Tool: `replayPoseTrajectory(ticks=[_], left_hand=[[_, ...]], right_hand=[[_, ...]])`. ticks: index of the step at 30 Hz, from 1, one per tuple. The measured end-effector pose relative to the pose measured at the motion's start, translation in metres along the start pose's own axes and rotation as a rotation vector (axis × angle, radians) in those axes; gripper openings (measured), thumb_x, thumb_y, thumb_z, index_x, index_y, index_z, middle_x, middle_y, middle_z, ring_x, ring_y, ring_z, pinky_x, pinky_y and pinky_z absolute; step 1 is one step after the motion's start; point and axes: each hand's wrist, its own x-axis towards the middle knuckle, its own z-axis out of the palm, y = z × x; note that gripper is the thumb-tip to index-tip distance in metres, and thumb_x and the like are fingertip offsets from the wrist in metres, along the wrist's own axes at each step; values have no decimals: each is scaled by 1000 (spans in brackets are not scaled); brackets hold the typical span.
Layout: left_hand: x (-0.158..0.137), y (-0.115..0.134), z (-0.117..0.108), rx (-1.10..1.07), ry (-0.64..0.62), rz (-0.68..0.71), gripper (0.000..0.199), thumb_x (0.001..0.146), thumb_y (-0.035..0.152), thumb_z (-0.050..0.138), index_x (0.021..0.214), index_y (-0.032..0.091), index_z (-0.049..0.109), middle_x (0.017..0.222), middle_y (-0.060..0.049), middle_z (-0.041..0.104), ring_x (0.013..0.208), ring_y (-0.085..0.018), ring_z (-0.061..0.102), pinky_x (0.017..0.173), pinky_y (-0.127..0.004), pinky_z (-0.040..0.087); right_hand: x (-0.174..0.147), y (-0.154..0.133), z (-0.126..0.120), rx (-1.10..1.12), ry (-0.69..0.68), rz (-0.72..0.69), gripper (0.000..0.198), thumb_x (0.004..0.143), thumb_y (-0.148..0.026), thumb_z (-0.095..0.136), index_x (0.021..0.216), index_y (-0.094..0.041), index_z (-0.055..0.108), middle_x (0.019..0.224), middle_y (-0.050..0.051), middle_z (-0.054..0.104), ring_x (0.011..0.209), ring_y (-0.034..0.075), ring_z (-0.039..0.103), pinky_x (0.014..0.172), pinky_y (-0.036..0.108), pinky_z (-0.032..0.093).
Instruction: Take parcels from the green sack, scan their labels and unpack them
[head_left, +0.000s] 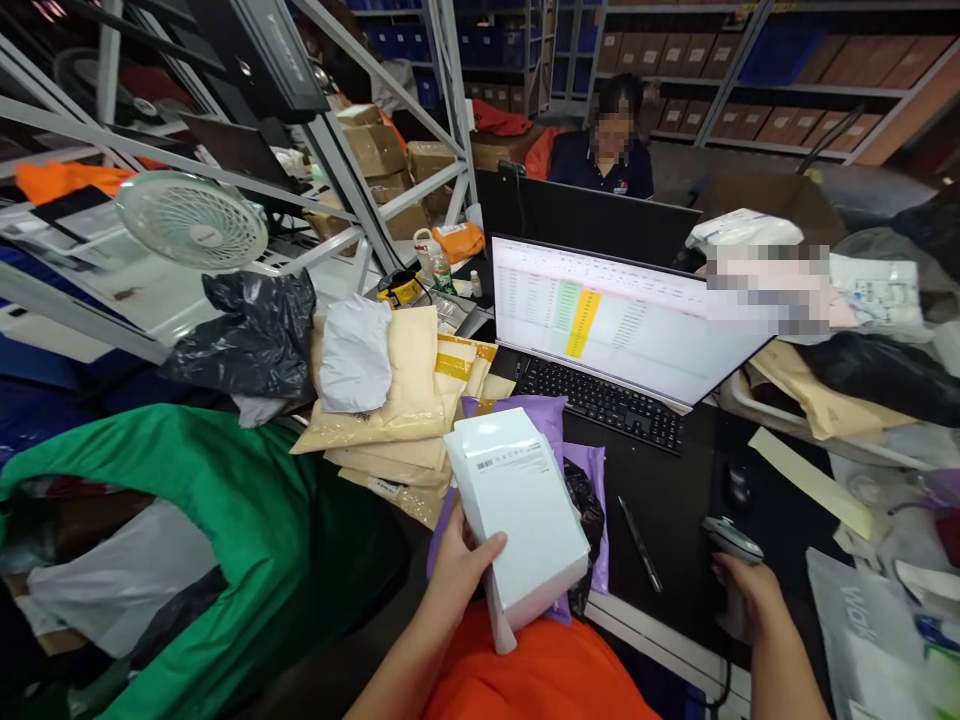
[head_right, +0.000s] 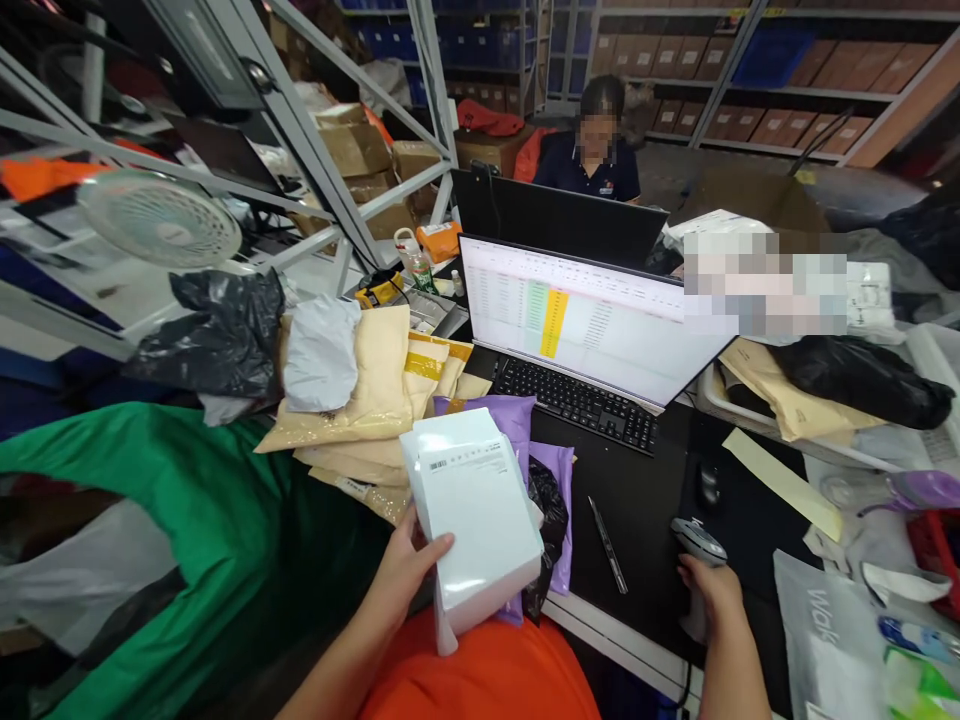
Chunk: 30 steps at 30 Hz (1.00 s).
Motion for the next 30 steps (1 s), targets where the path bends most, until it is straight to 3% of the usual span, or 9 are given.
replayPoseTrajectory(ticks=[2,5,6,10,14,18,24,27,30], left_hand=[[0,0,6,109,-4,81,79,60,41,82,128,15,52,127,-15,64,120,-35,60,101,-45,48],[-3,5,15,308,6,120,77,63,35,79,133,17,52,131,-15,62,125,-35,56,107,-45,42],[-5,8,19,369,-1,112,78,63,33,79,135,17,51,131,-16,62,125,-36,56,107,-45,40],[-10,25,36,491,-72,91,86,61,30,82,140,19,51,124,-17,66,116,-40,60,101,-44,41],[-14,31,48,608,-114,106,87,60,32,83,140,17,52,119,-18,68,112,-40,62,95,-41,42],[-16,29,48,695,-161,139,90,65,36,78,146,14,46,125,-20,66,116,-40,60,94,-40,42],[-14,27,46,668,-166,148,89,66,34,76,147,14,45,124,-23,66,112,-42,62,94,-43,42],[-12,24,44,608,-153,118,89,65,33,77,147,16,46,125,-20,66,113,-39,62,95,-42,42],[-9,19,38,543,-165,91,89,64,31,77,146,18,46,128,-18,66,117,-38,60,98,-42,42]], right_hand=[[-15,-15,-1,82,-56,54,12,71,-18,70,77,-17,60,65,8,66,65,22,68,63,31,55],[-71,-43,-2,122,-202,39,22,73,-28,75,86,-14,63,62,8,67,55,19,63,54,29,51],[-97,-54,-3,165,-289,-14,31,74,-35,77,92,-14,64,66,8,69,57,19,64,56,30,52],[-206,-108,2,246,-632,-454,53,75,-58,77,102,-13,67,66,3,65,53,13,55,53,27,46],[-261,-154,15,176,-834,-574,58,76,-59,76,111,-14,65,59,-1,60,46,11,48,45,24,39],[-268,-164,21,105,-860,-595,57,76,-59,76,109,-15,64,56,-2,59,43,9,46,43,22,35],[-260,-145,13,133,-827,-531,57,75,-61,75,107,-14,65,61,1,63,45,10,48,48,25,40],[-225,-128,10,183,-648,-500,56,74,-59,75,105,-13,66,67,3,65,48,12,51,49,27,43],[-159,-104,6,83,-269,-403,36,77,-46,70,93,-14,65,67,3,65,47,15,55,49,30,47]])
